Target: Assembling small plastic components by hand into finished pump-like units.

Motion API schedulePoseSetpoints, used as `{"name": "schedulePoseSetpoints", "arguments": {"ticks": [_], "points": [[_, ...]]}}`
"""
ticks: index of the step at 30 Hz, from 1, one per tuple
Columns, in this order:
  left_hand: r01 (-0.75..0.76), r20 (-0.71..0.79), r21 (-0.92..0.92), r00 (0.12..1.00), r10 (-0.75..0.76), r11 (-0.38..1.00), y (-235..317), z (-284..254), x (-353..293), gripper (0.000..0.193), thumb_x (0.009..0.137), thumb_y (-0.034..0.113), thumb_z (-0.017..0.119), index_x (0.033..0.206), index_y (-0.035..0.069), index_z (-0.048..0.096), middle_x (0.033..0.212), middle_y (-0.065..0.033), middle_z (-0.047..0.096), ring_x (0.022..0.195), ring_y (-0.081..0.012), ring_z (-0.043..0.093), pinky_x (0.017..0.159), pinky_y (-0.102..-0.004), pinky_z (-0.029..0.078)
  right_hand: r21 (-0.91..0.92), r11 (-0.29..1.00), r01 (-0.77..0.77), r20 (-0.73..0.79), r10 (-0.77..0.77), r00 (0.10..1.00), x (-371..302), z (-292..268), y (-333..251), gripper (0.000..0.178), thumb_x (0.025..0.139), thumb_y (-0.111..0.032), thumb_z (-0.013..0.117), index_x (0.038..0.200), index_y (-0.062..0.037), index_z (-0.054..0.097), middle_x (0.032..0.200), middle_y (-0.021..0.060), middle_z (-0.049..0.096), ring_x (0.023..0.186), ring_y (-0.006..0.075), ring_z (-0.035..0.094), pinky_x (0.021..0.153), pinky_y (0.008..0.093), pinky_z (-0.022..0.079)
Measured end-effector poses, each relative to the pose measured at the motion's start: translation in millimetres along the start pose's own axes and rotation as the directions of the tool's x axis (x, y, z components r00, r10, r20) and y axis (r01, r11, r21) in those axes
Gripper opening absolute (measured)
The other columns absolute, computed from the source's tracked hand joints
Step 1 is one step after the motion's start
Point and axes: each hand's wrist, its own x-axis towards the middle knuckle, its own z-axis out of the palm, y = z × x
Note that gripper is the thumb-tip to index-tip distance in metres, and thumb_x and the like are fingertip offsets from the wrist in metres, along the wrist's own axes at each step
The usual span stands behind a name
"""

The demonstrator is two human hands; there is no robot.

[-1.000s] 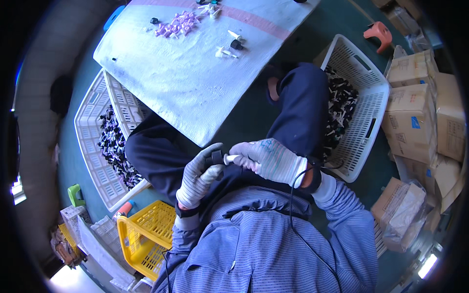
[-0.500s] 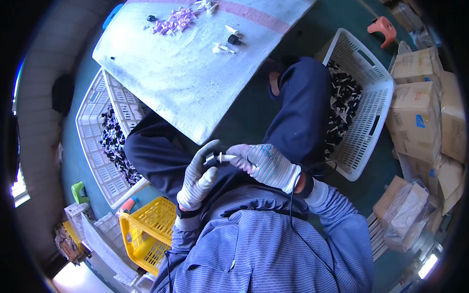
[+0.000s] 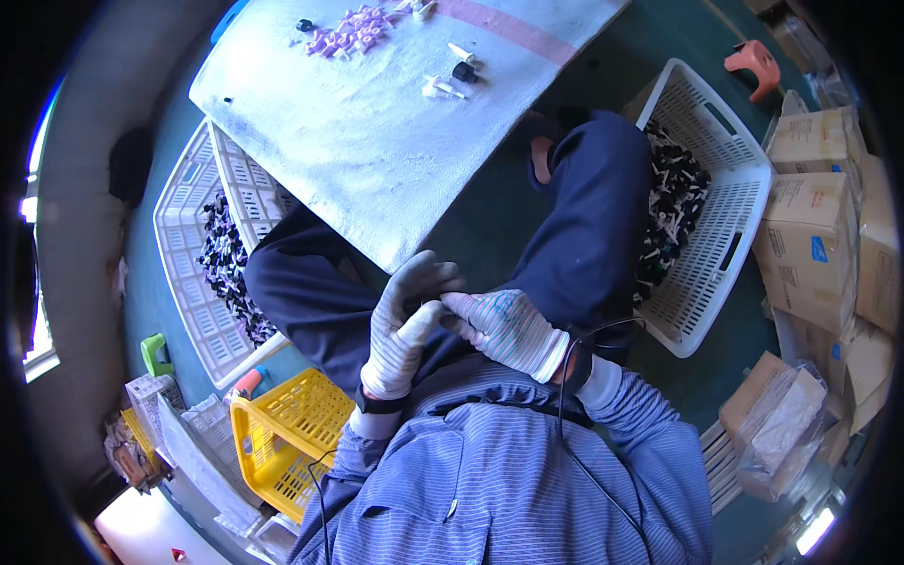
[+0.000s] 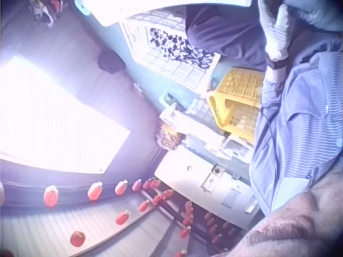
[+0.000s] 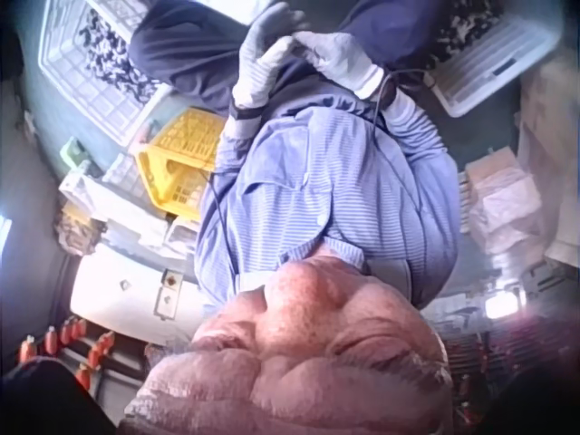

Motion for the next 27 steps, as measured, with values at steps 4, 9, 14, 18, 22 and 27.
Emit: {"name": "schedulePoseSetpoints", "arguments": {"ticks": [4, 9, 14, 18, 22, 27], "points": [[-0.029, -0.047, -0.183, 0.999, 0.021, 0.983, 1.9, 7.9, 2.2, 0.06, 0.094, 0.012, 0.061, 0.146, 0.003, 0.032, 0.135, -0.0193, 0.05, 0.121, -0.0275, 0.054, 0.102, -0.0393, 0.046, 0.049, 0.99, -0.13, 0.054, 0.127, 0.99, -1.8, 2.3, -2.6, 0.021, 0.09, -0.017, 0.065, 0.107, -0.0048, 0.064, 0.082, 0.0179, 0.067, 0.076, 0.0354, 0.067, 0.061, 0.0395, 0.052], [-0.053, -0.047, -0.347, 0.998, 0.04, 0.937, -8.4, 6.8, 5.0, 0.061, 0.092, 0.015, 0.064, 0.144, 0.003, 0.035, 0.132, -0.0184, 0.053, 0.121, -0.0274, 0.055, 0.101, -0.0398, 0.046, 0.223, 0.945, -0.239, 0.011, 0.243, 0.97, -3.6, 10.8, -8.8, 0.021, 0.091, -0.014, 0.063, 0.109, -0.0058, 0.063, 0.081, 0.018, 0.067, 0.076, 0.035, 0.068, 0.062, 0.0398, 0.053], [0.179, -0.014, -0.369, 0.98, -0.198, 0.912, -3.8, 3.9, 3.7, 0.042, 0.091, 0.026, 0.066, 0.122, -0.001, 0.056, 0.118, -0.0202, 0.063, 0.106, -0.0269, 0.063, 0.093, -0.0383, 0.052, 0.264, 0.921, -0.286, 0.066, 0.278, 0.958, -8.8, 15.2, -9.3, 0.02, 0.093, -0.012, 0.06, 0.111, -0.0043, 0.063, 0.084, 0.0174, 0.068, 0.077, 0.0331, 0.069, 0.065, 0.0378, 0.053], [0.092, -0.103, -0.261, 0.987, -0.123, 0.961, -1.2, 9.5, 3.3, 0.027, 0.093, 0.02, 0.063, 0.111, 0.0, 0.061, 0.11, -0.0208, 0.066, 0.099, -0.0256, 0.066, 0.088, -0.0375, 0.055, 0.245, 0.922, -0.299, 0.038, 0.299, 0.954, -9.5, 14.7, -9.4, 0.02, 0.093, -0.014, 0.06, 0.111, -0.0043, 0.063, 0.084, 0.0169, 0.069, 0.077, 0.0322, 0.069, 0.064, 0.0376, 0.053], [0.027, -0.115, -0.157, 0.992, -0.045, 0.987, -2.2, 9.5, -0.1, 0.025, 0.094, 0.017, 0.06, 0.109, -0.003, 0.06, 0.105, -0.021, 0.067, 0.093, -0.0268, 0.068, 0.073, -0.0357, 0.059, 0.206, 0.93, -0.303, 0.092, 0.29, 0.953, -8.8, 11.5, -9.3, 0.02, 0.093, -0.015, 0.06, 0.111, -0.006, 0.064, 0.085, 0.0168, 0.068, 0.077, 0.0334, 0.068, 0.064, 0.0375, 0.053], [0.061, -0.062, -0.245, 0.995, -0.078, 0.968, 6.8, 11.3, -1.6, 0.023, 0.095, 0.016, 0.058, 0.104, -0.004, 0.064, 0.097, -0.0158, 0.069, 0.069, -0.0203, 0.068, 0.076, -0.031, 0.056, 0.165, 0.953, -0.255, 0.04, 0.252, 0.967, -13.4, 18.6, -9.8, 0.019, 0.094, -0.017, 0.061, 0.11, -0.0079, 0.065, 0.087, 0.017, 0.067, 0.077, 0.0355, 0.068, 0.063, 0.0381, 0.052]]}}
